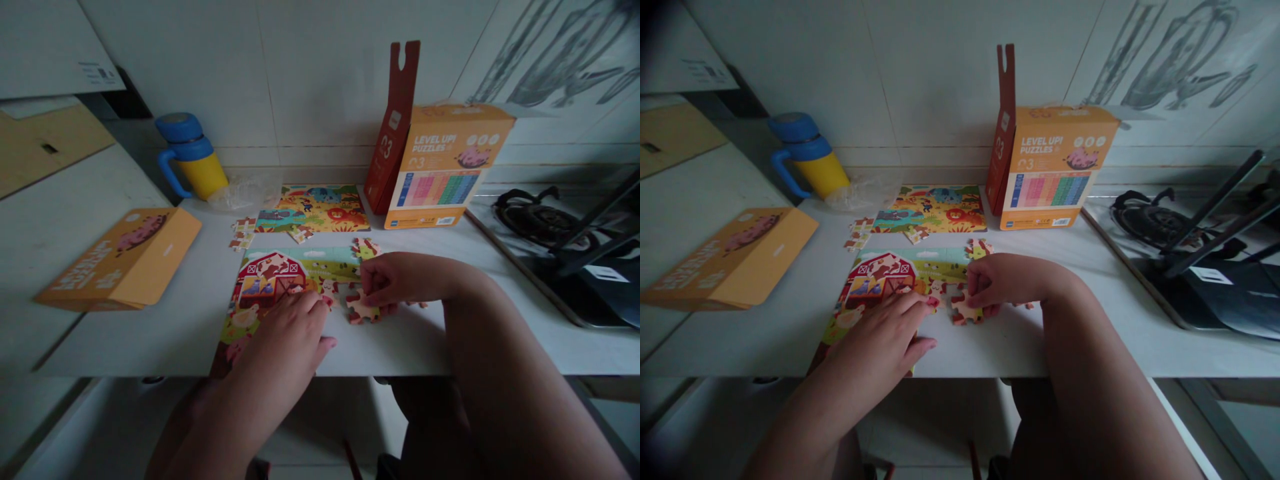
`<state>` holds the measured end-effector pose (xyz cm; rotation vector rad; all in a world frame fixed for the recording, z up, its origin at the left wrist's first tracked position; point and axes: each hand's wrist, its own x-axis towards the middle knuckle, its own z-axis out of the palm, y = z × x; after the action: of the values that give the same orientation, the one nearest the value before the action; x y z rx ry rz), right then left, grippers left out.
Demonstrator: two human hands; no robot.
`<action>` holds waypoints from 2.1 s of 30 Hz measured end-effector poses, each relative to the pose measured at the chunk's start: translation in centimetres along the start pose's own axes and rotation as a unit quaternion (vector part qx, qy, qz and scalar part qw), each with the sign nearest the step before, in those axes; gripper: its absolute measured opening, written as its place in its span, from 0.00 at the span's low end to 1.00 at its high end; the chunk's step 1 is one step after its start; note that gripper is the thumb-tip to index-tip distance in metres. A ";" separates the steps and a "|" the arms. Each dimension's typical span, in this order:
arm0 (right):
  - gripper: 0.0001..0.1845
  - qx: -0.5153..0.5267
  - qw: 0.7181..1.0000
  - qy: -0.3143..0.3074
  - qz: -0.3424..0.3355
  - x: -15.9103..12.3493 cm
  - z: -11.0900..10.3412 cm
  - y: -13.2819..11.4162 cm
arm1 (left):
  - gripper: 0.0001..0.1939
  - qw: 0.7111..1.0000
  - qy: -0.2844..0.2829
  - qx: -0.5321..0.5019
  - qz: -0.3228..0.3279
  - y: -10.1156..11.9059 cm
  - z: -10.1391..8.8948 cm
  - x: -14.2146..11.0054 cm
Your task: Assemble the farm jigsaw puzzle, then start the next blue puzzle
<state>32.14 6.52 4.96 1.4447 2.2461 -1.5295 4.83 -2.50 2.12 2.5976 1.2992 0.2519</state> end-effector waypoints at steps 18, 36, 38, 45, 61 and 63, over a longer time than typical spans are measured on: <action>0.21 -0.081 0.994 0.072 -0.035 0.7 0.6 -0.8 | 0.15 0.998 -0.009 -0.029 -0.054 2.2 -0.1 0.3; 0.21 -0.216 0.914 0.335 0.071 2.2 -1.4 4.0 | 0.20 0.999 0.006 -0.049 0.020 1.3 0.4 -0.2; 0.21 -0.191 0.921 0.333 0.061 2.2 -1.4 4.3 | 0.20 0.998 0.005 -0.048 0.028 1.4 0.2 -0.2; 0.18 -0.160 0.925 0.340 0.054 2.3 -1.4 4.6 | 0.15 0.996 -0.030 -0.077 0.024 2.1 -0.4 0.3; 0.16 -0.025 0.963 0.267 -0.036 1.6 -0.8 1.8 | 0.10 0.964 -0.001 -0.229 -0.135 -3.3 -3.9 -1.3; 0.15 -0.023 0.959 0.274 -0.068 1.7 -0.7 1.7 | 0.12 0.963 0.013 -0.222 -0.155 -4.5 -3.9 -1.5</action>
<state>32.70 8.23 3.30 1.9257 2.7013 -1.1983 -0.42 -0.60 4.52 1.9981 1.4410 0.4616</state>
